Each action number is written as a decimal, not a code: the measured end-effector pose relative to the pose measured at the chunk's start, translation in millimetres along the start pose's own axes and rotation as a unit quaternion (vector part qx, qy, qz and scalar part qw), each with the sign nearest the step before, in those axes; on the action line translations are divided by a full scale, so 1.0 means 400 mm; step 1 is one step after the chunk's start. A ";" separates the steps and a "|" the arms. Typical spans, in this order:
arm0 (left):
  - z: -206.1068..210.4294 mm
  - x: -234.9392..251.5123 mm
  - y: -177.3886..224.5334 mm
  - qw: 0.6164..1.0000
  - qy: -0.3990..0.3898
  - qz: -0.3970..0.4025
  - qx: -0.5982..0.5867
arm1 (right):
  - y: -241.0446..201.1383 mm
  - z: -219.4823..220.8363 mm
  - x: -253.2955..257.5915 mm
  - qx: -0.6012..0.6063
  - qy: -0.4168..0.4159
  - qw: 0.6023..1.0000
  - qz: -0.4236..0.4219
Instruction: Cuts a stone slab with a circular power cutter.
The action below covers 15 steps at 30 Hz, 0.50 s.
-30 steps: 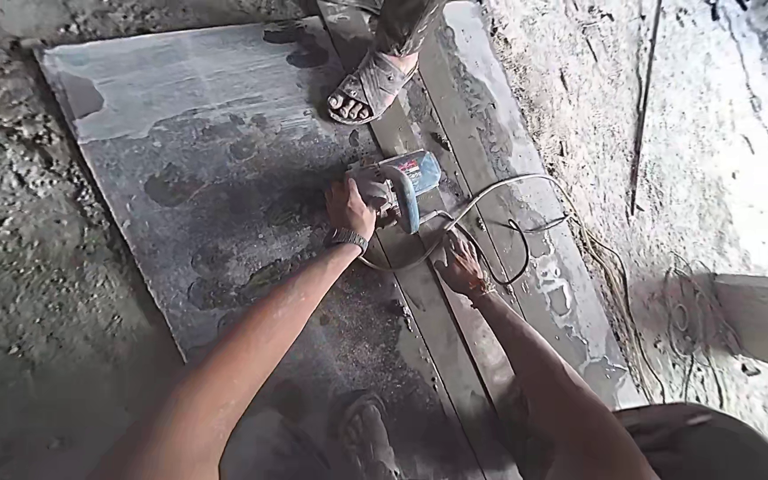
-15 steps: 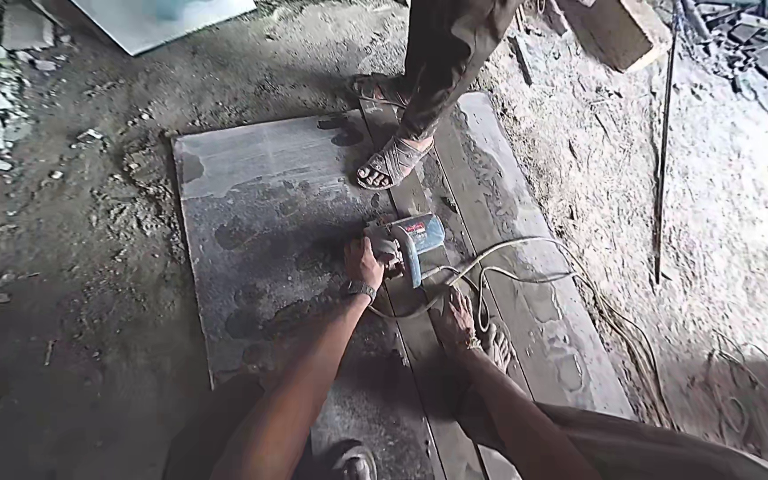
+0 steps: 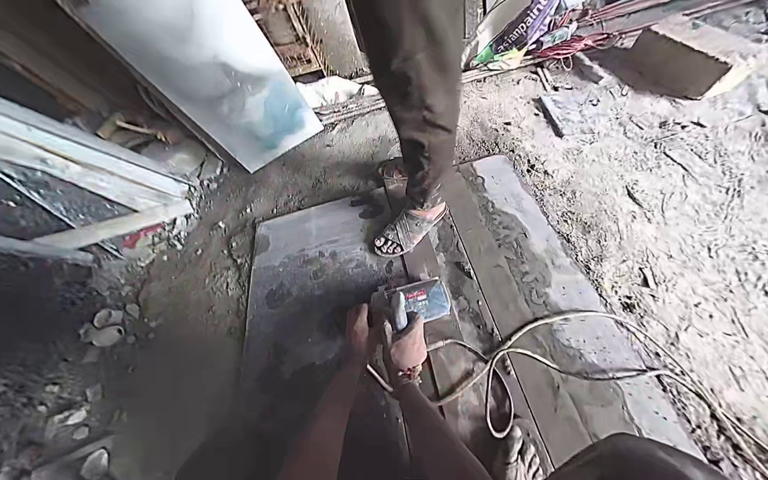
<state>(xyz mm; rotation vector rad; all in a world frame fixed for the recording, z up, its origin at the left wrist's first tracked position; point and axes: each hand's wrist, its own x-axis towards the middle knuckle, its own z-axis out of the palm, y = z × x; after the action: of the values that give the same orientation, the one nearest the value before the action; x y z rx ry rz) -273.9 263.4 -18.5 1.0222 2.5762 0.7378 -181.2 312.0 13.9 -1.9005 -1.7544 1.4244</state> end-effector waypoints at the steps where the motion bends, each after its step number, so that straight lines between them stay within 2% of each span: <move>1: -0.006 0.000 0.012 1.000 0.003 0.001 0.006 | -0.004 -0.008 0.006 0.005 -0.026 0.999 0.018; 5: 0.001 -0.004 0.061 0.998 -0.013 -0.040 0.043 | 0.014 -0.031 0.034 0.010 -0.086 0.995 0.047; 9: 0.005 0.010 0.064 0.995 -0.013 -0.084 0.055 | -0.004 -0.061 0.061 -0.055 -0.174 0.982 0.052; 15: 0.000 0.013 0.026 0.991 -0.042 -0.127 0.033 | 0.013 -0.009 0.055 -0.061 -0.089 0.994 0.010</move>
<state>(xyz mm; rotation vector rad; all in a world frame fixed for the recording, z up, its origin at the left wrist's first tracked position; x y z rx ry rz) -271.9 273.6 -13.2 0.7069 2.6062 0.5371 -178.8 330.6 1.1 -1.9085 -1.9494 1.5714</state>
